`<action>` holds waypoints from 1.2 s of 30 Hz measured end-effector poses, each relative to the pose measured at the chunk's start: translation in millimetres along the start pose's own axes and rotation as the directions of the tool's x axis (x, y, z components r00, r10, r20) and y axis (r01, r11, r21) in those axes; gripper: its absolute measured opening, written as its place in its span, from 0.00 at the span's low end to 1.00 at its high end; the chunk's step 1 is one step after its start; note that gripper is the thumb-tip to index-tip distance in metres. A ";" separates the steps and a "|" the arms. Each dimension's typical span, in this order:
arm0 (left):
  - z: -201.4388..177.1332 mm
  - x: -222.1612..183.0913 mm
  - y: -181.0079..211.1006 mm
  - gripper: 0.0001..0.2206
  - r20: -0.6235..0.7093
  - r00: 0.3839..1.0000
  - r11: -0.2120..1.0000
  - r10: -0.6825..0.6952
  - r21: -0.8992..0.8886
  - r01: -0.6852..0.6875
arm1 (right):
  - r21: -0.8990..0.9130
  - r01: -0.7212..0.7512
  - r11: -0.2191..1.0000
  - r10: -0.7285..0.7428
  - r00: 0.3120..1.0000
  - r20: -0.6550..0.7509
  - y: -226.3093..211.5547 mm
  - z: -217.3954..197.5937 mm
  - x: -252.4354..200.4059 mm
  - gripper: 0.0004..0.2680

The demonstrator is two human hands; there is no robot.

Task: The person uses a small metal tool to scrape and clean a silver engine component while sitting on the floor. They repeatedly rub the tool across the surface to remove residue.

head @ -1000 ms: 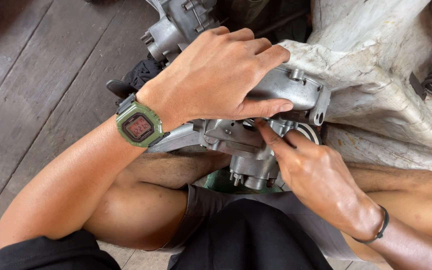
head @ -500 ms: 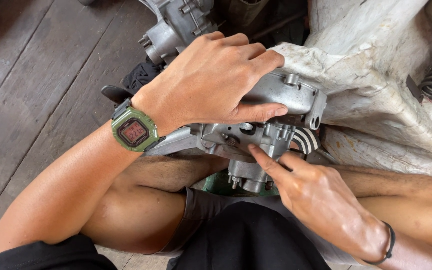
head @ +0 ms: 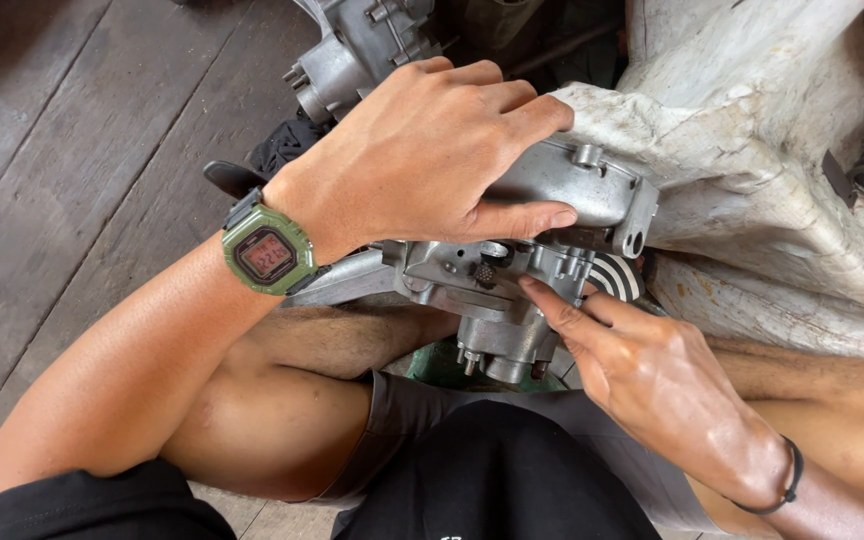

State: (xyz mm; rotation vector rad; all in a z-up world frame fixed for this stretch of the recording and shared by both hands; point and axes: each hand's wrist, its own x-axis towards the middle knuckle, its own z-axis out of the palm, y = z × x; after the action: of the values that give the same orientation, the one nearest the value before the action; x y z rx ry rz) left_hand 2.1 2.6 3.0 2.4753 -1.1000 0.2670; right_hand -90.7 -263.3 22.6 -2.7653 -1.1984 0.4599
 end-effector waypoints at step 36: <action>-3.2 0.6 1.6 0.27 0.027 1.000 1.000 -0.011 0.019 0.010 | -0.054 0.119 0.991 -0.120 0.993 -0.018 15.3 -4.4 -11.0 0.22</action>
State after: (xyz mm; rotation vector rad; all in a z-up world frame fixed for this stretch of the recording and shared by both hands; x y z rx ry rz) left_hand 1.2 2.6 6.5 2.5074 -1.0998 0.2424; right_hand -85.8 -281.6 26.2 -2.7135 -1.3812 0.3921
